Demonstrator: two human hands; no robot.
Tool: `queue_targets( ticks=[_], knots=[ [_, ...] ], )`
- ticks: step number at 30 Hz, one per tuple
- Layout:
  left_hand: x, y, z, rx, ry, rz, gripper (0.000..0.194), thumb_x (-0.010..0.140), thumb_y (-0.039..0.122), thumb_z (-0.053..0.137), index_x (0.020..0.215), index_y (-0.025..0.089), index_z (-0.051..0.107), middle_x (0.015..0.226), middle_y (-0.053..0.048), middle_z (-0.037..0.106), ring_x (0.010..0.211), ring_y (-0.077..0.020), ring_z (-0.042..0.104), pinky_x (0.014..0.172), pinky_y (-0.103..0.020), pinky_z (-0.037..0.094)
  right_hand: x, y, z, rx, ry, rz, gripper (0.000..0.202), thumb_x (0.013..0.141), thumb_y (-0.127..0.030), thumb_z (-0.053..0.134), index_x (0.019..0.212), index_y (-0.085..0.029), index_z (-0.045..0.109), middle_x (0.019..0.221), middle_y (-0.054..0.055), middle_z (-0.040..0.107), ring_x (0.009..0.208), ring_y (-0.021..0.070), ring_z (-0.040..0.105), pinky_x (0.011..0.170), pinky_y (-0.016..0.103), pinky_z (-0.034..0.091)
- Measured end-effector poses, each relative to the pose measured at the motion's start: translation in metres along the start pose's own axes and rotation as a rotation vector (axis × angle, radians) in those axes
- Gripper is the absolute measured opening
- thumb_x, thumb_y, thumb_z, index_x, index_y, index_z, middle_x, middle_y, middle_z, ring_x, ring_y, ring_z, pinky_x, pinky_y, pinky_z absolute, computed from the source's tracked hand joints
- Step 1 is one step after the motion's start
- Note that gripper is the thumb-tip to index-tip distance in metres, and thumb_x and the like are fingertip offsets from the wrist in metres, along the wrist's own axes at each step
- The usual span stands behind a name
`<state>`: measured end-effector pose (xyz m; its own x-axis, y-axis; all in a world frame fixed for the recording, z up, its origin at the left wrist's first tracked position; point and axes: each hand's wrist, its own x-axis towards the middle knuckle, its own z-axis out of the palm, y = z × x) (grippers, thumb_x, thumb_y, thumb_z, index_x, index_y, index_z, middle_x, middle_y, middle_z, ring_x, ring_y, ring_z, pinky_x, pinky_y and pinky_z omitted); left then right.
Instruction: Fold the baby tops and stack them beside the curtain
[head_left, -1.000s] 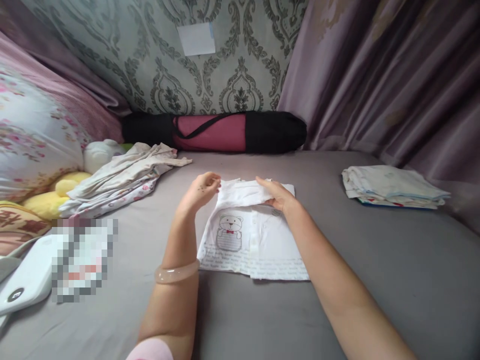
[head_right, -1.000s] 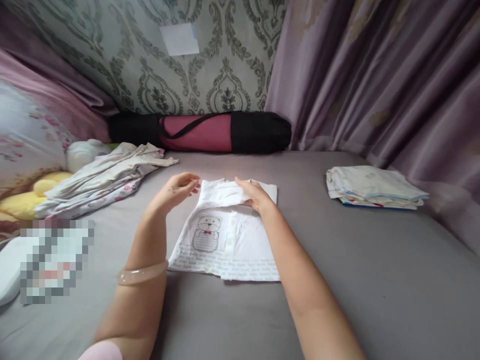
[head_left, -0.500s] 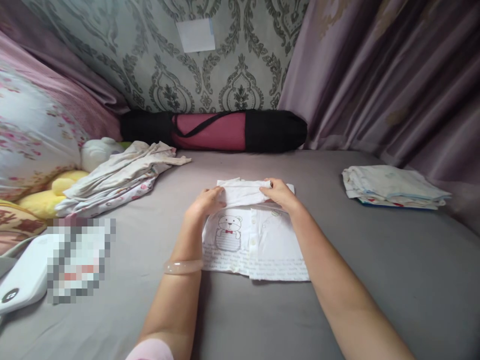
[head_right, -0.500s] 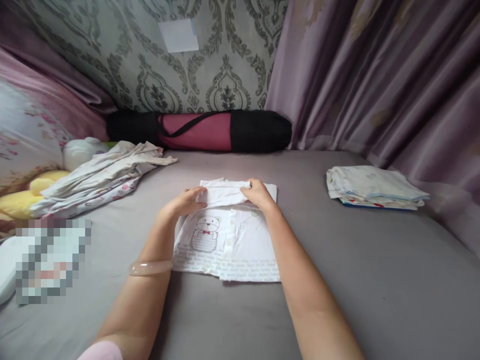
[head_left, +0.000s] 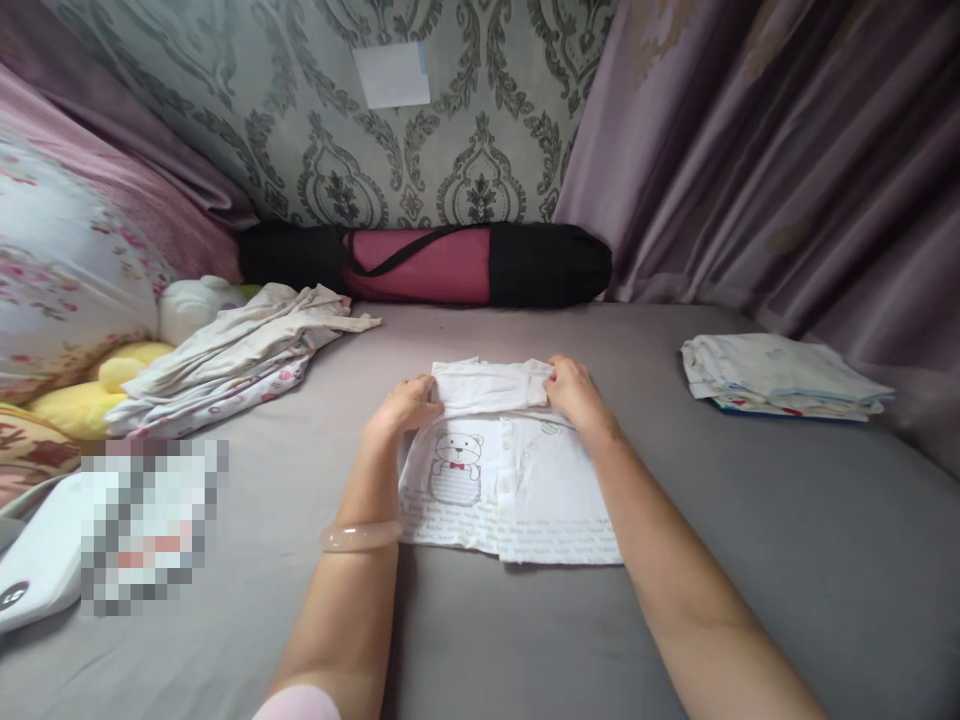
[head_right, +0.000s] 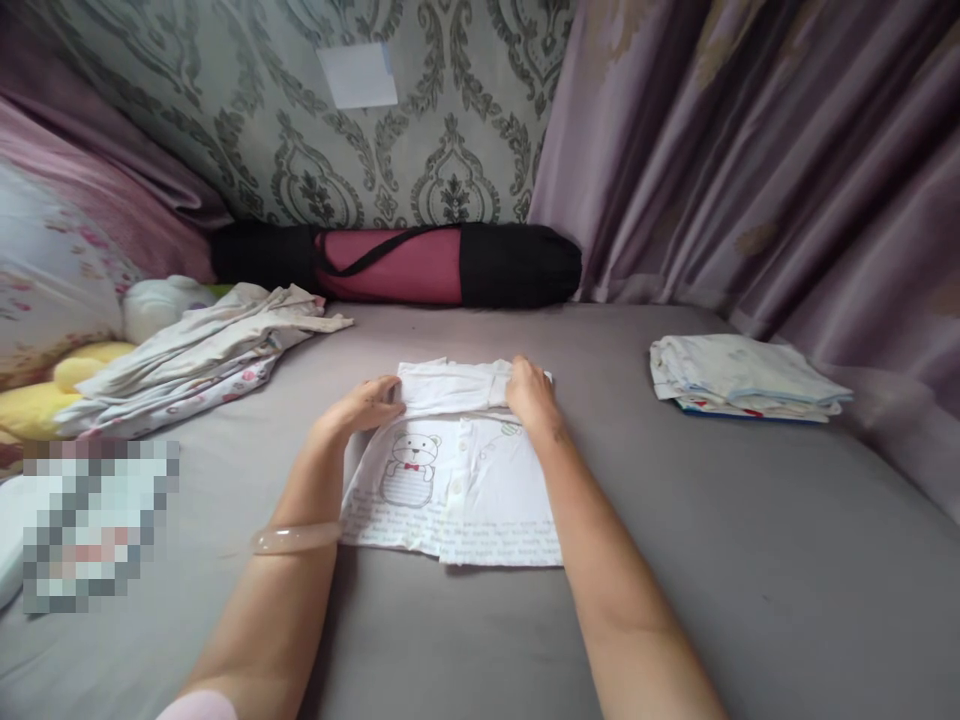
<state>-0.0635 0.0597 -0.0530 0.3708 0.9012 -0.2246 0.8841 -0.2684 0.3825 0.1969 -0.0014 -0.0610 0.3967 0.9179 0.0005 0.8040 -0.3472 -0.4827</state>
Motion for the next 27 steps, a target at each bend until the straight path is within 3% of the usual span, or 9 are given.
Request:
queue_targets(
  ticks=[2,5,7,10,16,21,27],
  knots=[
    [0.001,0.005,0.001,-0.071,0.156,0.012,0.04,0.086,0.026,0.049,0.124,0.015,0.059,0.128,-0.015,0.062,0.12,-0.0291,0.057,0.102,-0.038,0.043,-0.009,-0.013,-0.002,-0.125,0.089,-0.046,0.037,0.092,-0.011,0.041,0.124,-0.01,0.06,0.122,0.022,0.062,0.117,0.0316,0.057,0.097,0.041,0.042],
    [0.004,0.019,0.006,-0.196,0.375,0.089,0.042,0.091,0.019,0.04,0.129,0.013,0.057,0.132,-0.016,0.06,0.125,-0.0274,0.054,0.105,-0.038,0.041,-0.022,-0.037,0.01,-0.147,0.074,-0.308,0.044,0.099,-0.018,0.028,0.135,-0.009,0.052,0.143,0.019,0.049,0.135,0.0287,0.041,0.111,0.042,0.03],
    [0.007,0.029,0.014,-0.24,0.365,0.174,0.045,0.091,0.016,0.038,0.133,0.013,0.053,0.134,-0.016,0.059,0.125,-0.0262,0.054,0.106,-0.038,0.041,-0.029,-0.05,0.026,-0.159,-0.011,-0.488,0.049,0.1,-0.024,0.026,0.144,-0.01,0.043,0.154,0.013,0.038,0.144,0.0254,0.026,0.118,0.045,0.015],
    [0.012,0.036,0.033,-0.169,0.275,0.25,0.052,0.089,0.011,0.037,0.141,0.011,0.045,0.141,-0.018,0.053,0.132,-0.0268,0.049,0.112,-0.043,0.035,-0.037,-0.059,0.05,-0.228,-0.117,-0.587,0.054,0.1,-0.027,0.025,0.149,-0.01,0.036,0.158,0.01,0.03,0.148,0.0246,0.016,0.12,0.049,0.003],
    [0.019,0.026,0.06,-0.033,0.214,0.172,0.054,0.1,0.029,0.023,0.149,0.006,0.032,0.155,-0.019,0.033,0.147,-0.0288,0.025,0.119,-0.046,0.019,-0.04,-0.058,0.066,-0.247,-0.141,-0.562,0.058,0.097,-0.026,0.021,0.15,-0.008,0.035,0.159,0.008,0.028,0.148,0.022,0.017,0.12,0.044,0.005],
    [0.017,0.022,0.063,0.043,0.216,0.122,0.061,0.1,0.042,0.024,0.149,0.007,0.032,0.158,-0.018,0.026,0.149,-0.0331,0.013,0.119,-0.05,0.018,-0.04,-0.055,0.067,-0.243,-0.079,-0.431,0.062,0.097,-0.03,0.024,0.151,0.0,0.029,0.159,0.014,0.024,0.148,0.0232,0.017,0.12,0.039,0.008],
    [0.016,0.024,0.062,0.067,0.231,0.072,0.067,0.099,0.046,0.024,0.15,0.003,0.03,0.159,-0.021,0.02,0.149,-0.0329,0.015,0.119,-0.048,0.017,-0.039,-0.045,0.061,-0.28,-0.068,-0.27,0.065,0.099,-0.037,0.022,0.151,0.003,0.027,0.159,0.019,0.023,0.148,0.0268,0.017,0.119,0.04,0.007]
  ],
)
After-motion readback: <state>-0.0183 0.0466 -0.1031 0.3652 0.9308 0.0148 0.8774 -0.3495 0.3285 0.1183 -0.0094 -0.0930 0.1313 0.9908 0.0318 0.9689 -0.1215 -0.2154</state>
